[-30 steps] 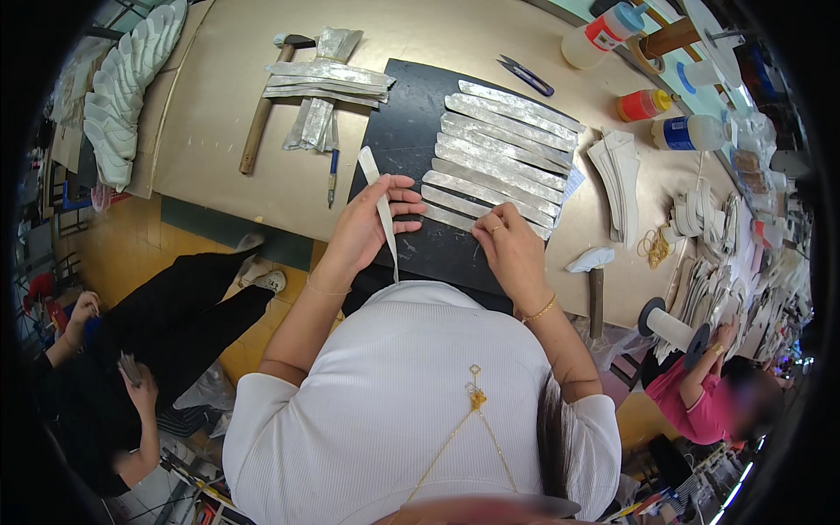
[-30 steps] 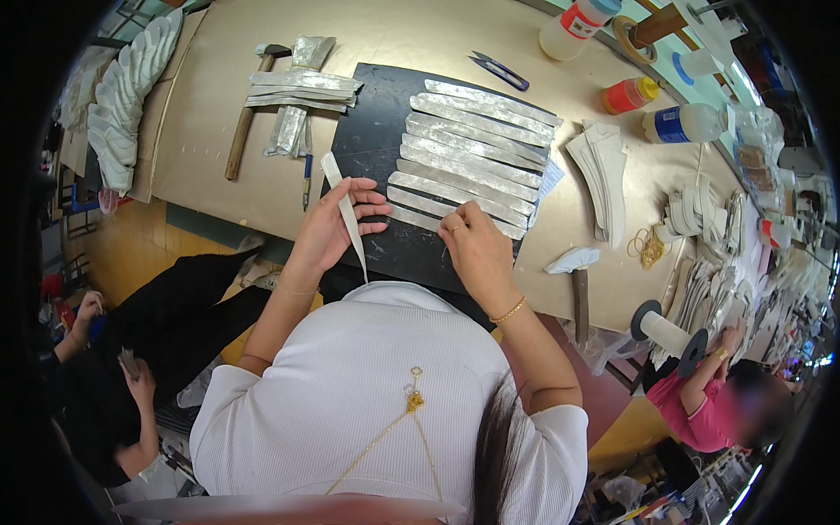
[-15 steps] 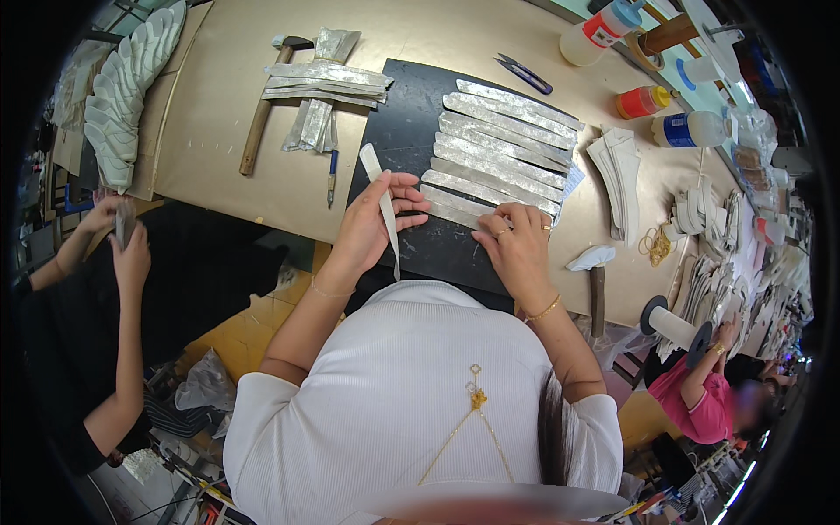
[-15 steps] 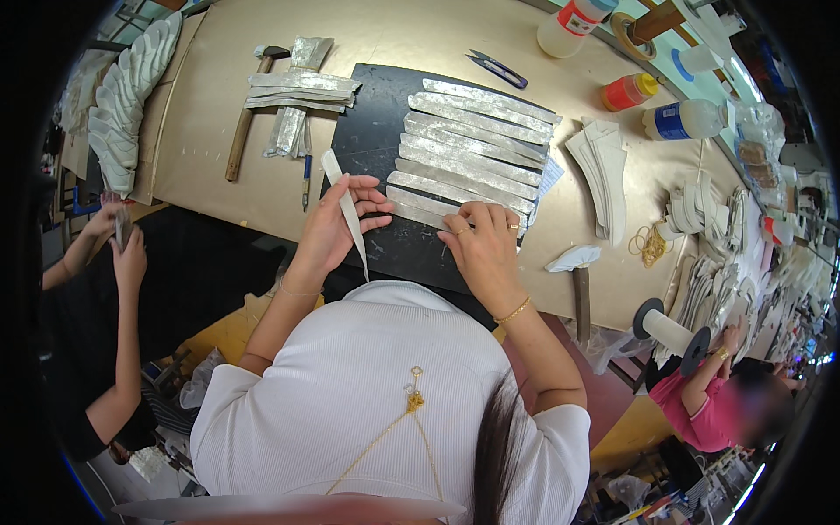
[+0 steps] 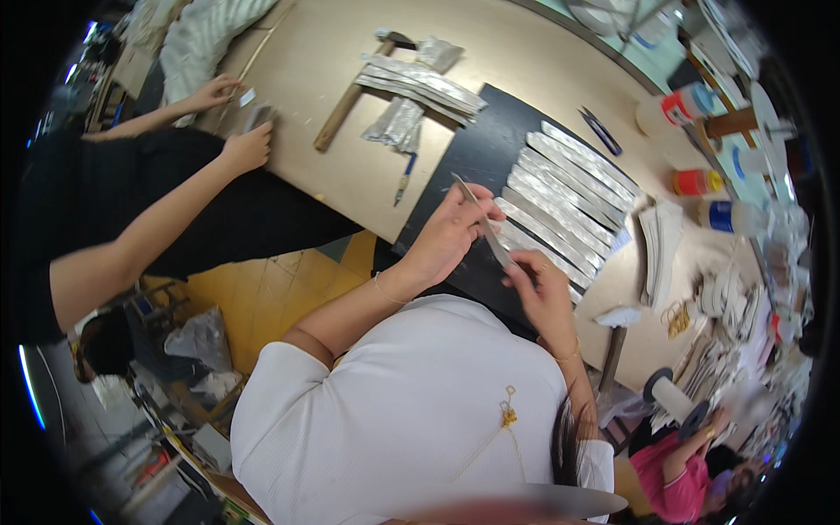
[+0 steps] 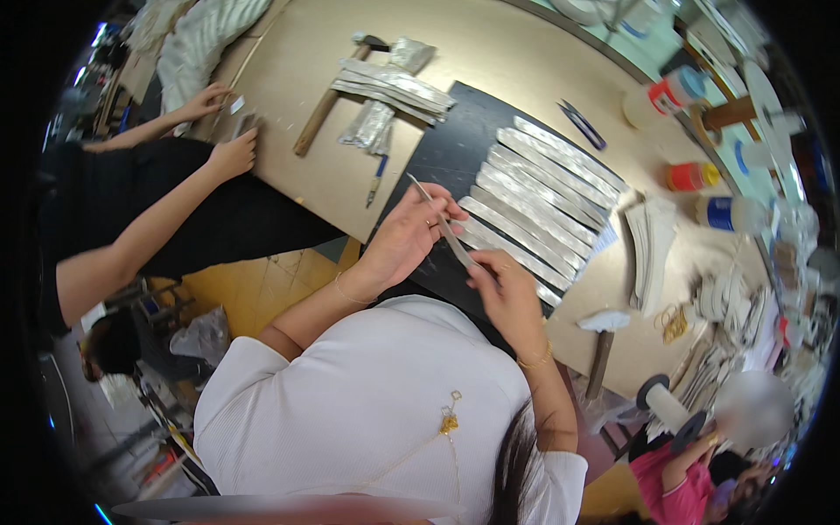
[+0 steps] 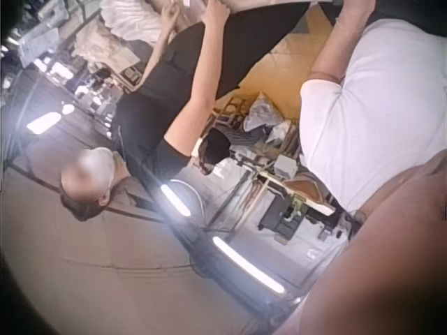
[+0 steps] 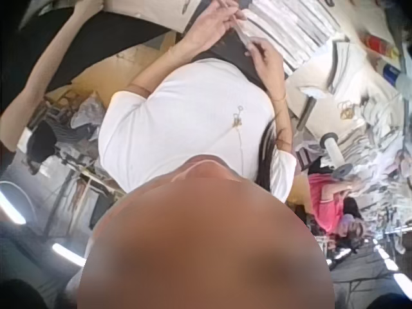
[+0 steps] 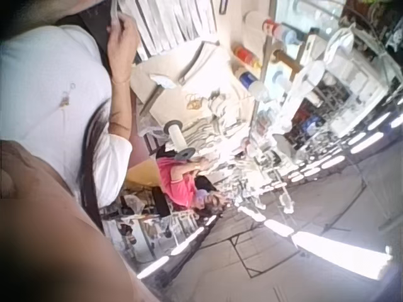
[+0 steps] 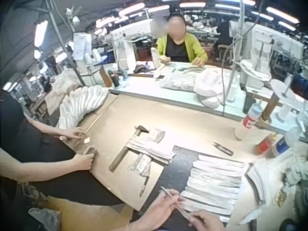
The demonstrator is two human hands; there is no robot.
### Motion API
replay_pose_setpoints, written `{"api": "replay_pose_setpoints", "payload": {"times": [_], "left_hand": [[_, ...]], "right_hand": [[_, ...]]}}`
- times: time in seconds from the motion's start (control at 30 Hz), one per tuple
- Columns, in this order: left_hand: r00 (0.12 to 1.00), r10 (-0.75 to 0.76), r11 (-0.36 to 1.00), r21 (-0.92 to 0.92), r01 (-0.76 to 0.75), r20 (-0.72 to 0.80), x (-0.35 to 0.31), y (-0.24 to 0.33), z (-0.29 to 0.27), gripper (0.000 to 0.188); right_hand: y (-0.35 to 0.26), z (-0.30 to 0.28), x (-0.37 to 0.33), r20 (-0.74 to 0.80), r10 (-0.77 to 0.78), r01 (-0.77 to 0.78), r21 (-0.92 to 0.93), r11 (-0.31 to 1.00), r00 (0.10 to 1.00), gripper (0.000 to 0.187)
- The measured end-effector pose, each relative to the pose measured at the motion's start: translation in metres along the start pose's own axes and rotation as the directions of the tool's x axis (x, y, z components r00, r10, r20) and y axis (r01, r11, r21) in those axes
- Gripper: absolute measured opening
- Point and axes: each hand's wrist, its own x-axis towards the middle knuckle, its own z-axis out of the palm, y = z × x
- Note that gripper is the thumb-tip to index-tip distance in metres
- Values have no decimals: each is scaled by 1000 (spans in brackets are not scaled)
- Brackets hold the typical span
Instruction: The person walks to a workstation and arranges white fabric strips on a black cutting mat. They use a small blue tool to mark or score the strips, then pick up and inspect them before placing them back on the mat.
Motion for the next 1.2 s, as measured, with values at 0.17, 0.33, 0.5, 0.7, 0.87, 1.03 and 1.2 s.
{"api": "replay_pose_setpoints", "payload": {"times": [0.17,0.33,0.5,0.7,0.87,1.03,1.2], "left_hand": [[987,-160,900,410,149,-7,-13,15,-30,16],[970,-240,730,650,209,-43,-21,10,-40,13],[999,-26,528,849,-19,39,-20,0,-30,12],[999,-44,417,908,25,-7,-13,-4,-21,12],[1000,-23,479,877,22,-13,-6,-8,-16,14],[991,90,245,963,-114,95,-3,-11,-14,14],[971,225,99,989,-112,88,-4,1,-13,15]], "right_hand": [[11,-31,-14,122,316,-313,-43,949,941,18],[13,-37,-24,100,403,-397,-70,915,910,20],[14,-41,-30,3,87,-79,-387,919,996,24],[12,-40,-36,-61,-13,-23,-555,832,998,22],[16,-39,-38,-99,-54,-19,-621,784,994,21],[23,-39,-37,-105,-101,6,-662,749,989,24],[14,-40,-39,-182,-209,3,-749,662,961,27]]}}
